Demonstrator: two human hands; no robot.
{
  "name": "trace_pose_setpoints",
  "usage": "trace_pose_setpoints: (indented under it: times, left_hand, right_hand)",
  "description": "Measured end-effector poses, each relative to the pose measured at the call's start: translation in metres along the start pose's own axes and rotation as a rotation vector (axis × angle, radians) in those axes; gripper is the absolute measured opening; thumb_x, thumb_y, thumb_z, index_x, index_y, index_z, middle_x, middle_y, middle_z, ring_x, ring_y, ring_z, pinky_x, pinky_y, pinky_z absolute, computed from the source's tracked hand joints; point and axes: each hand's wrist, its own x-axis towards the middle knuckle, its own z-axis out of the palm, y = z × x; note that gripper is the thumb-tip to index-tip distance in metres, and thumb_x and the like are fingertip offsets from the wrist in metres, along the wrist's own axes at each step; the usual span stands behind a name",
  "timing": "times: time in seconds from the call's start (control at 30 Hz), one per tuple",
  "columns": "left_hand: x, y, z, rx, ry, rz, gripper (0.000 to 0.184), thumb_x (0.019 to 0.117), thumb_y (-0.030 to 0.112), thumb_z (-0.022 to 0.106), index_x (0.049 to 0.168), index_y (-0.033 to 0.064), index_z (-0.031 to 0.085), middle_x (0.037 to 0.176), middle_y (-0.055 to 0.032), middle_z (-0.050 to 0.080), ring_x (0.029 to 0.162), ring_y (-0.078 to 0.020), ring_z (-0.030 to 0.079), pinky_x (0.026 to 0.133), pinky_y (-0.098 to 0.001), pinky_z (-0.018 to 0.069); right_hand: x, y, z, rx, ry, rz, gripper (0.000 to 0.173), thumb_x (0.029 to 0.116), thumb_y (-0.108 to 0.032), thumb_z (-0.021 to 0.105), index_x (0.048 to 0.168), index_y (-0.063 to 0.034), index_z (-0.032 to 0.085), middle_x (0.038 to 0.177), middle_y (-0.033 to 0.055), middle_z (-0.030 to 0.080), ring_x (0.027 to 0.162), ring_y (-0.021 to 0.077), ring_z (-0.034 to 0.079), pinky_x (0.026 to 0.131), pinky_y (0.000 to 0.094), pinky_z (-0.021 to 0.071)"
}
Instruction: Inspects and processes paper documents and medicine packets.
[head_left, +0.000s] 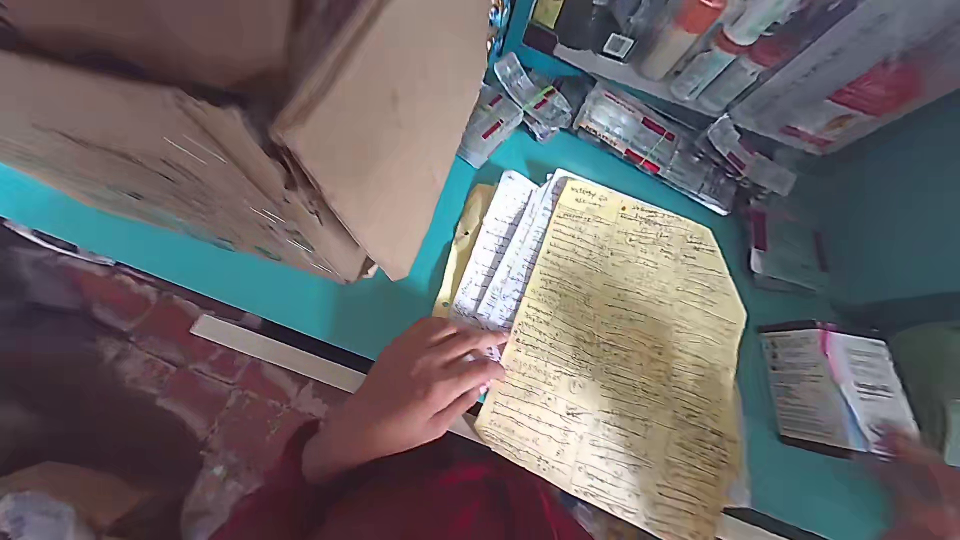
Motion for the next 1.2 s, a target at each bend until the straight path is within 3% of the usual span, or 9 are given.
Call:
trace_pose_setpoints:
  times: [0.03, 0.07, 0.1, 0.2, 0.27, 0.47, 0.77, 1.0, 1.2]
  left_hand:
    - [0.001, 0.000, 0.000, 0.014, 0.008, -0.001, 0.030, 0.1064, 0.022, 0.046, 0.105, 0.0156, 0.075, 0.129, -0.0038, 0.070, 0.119, -0.0176, 0.064, 0.101, -0.0341, 0.0471]
    - [0.002, 0.000, 0.001, 0.025, 0.016, -0.002, 0.029, 0.1058, 0.022, 0.047, 0.105, 0.0156, 0.075, 0.128, -0.0034, 0.071, 0.118, -0.0174, 0.064, 0.101, -0.0338, 0.0477]
    - [0.003, 0.000, 0.001, 0.026, 0.016, -0.007, 0.029, 0.1056, 0.022, 0.047, 0.104, 0.0154, 0.075, 0.127, -0.0033, 0.071, 0.118, -0.0180, 0.064, 0.101, -0.0341, 0.0484]
    - [0.008, 0.001, -0.001, 0.024, -0.003, -0.033, 0.029, 0.1046, 0.021, 0.048, 0.105, 0.0151, 0.076, 0.128, -0.0036, 0.070, 0.123, -0.0189, 0.063, 0.105, -0.0352, 0.0479]
    - [0.011, -0.001, -0.003, 0.024, -0.014, -0.033, 0.029, 0.1048, 0.020, 0.048, 0.104, 0.0135, 0.076, 0.129, -0.0045, 0.070, 0.125, -0.0186, 0.062, 0.111, -0.0368, 0.0452]
    - [0.013, -0.005, -0.004, 0.014, -0.020, 0.022, 0.027, 0.1018, 0.013, 0.050, 0.106, 0.0123, 0.077, 0.131, -0.0068, 0.069, 0.126, -0.0213, 0.062, 0.112, -0.0383, 0.0435]
    - [0.008, -0.008, -0.005, -0.081, 0.000, 0.062, 0.028, 0.0995, 0.005, 0.051, 0.101, 0.0112, 0.078, 0.134, -0.0137, 0.067, 0.129, -0.0260, 0.061, 0.115, -0.0430, 0.0411]
    - [0.003, -0.007, -0.004, -0.125, 0.039, 0.067, 0.028, 0.0976, 0.003, 0.051, 0.094, 0.0114, 0.078, 0.139, -0.0134, 0.063, 0.138, -0.0261, 0.051, 0.113, -0.0368, 0.0429]
    - [-0.001, -0.010, -0.003, -0.133, 0.112, 0.112, 0.028, 0.0968, 0.003, 0.054, 0.088, 0.0148, 0.078, 0.139, -0.0106, 0.064, 0.147, -0.0311, 0.040, 0.124, -0.0469, 0.0266]
  right_hand:
    - [-0.003, -0.001, 0.003, 0.110, -0.073, -0.026, 0.042, 0.1121, -0.032, 0.035, 0.119, -0.0049, 0.066, 0.124, -0.0011, 0.071, 0.123, 0.0075, 0.063, 0.106, 0.0281, 0.0486]
    - [-0.004, -0.003, 0.008, 0.203, -0.157, -0.046, 0.044, 0.1114, -0.043, 0.032, 0.115, -0.0210, 0.071, 0.117, -0.0161, 0.072, 0.116, -0.0006, 0.065, 0.101, 0.0237, 0.0513]
    - [-0.005, -0.004, 0.015, 0.281, -0.239, -0.069, 0.045, 0.1107, -0.047, 0.032, 0.114, -0.0275, 0.072, 0.113, -0.0215, 0.071, 0.110, -0.0035, 0.065, 0.098, 0.0210, 0.0518]
    - [-0.008, -0.012, 0.035, 0.453, -0.392, -0.105, 0.035, 0.1101, -0.042, 0.040, 0.126, -0.0274, 0.068, 0.108, -0.0192, 0.072, 0.096, -0.0033, 0.069, 0.085, 0.0160, 0.0559]
    - [-0.008, -0.020, 0.046, 0.528, -0.453, -0.092, 0.024, 0.1072, -0.037, 0.051, 0.126, -0.0279, 0.062, 0.106, -0.0182, 0.072, 0.093, -0.0016, 0.070, 0.082, 0.0159, 0.0580]
    - [-0.012, -0.004, 0.054, 0.662, -0.571, -0.100, 0.019, 0.0982, -0.029, 0.066, 0.117, -0.0275, 0.070, 0.108, -0.0156, 0.073, 0.103, 0.0044, 0.070, 0.100, 0.0295, 0.0568]
    - [-0.015, 0.007, 0.056, 0.741, -0.631, -0.079, 0.019, 0.0979, -0.026, 0.068, 0.117, -0.0265, 0.071, 0.110, -0.0161, 0.073, 0.105, 0.0032, 0.069, 0.105, 0.0297, 0.0538]
    - [-0.016, 0.005, 0.056, 0.746, -0.606, -0.052, 0.014, 0.0963, -0.025, 0.070, 0.110, -0.0255, 0.072, 0.103, -0.0153, 0.073, 0.100, 0.0021, 0.070, 0.107, 0.0308, 0.0525]
    - [-0.016, 0.007, 0.057, 0.752, -0.595, -0.053, 0.014, 0.0968, -0.025, 0.069, 0.110, -0.0249, 0.072, 0.102, -0.0150, 0.073, 0.099, 0.0022, 0.070, 0.106, 0.0314, 0.0529]
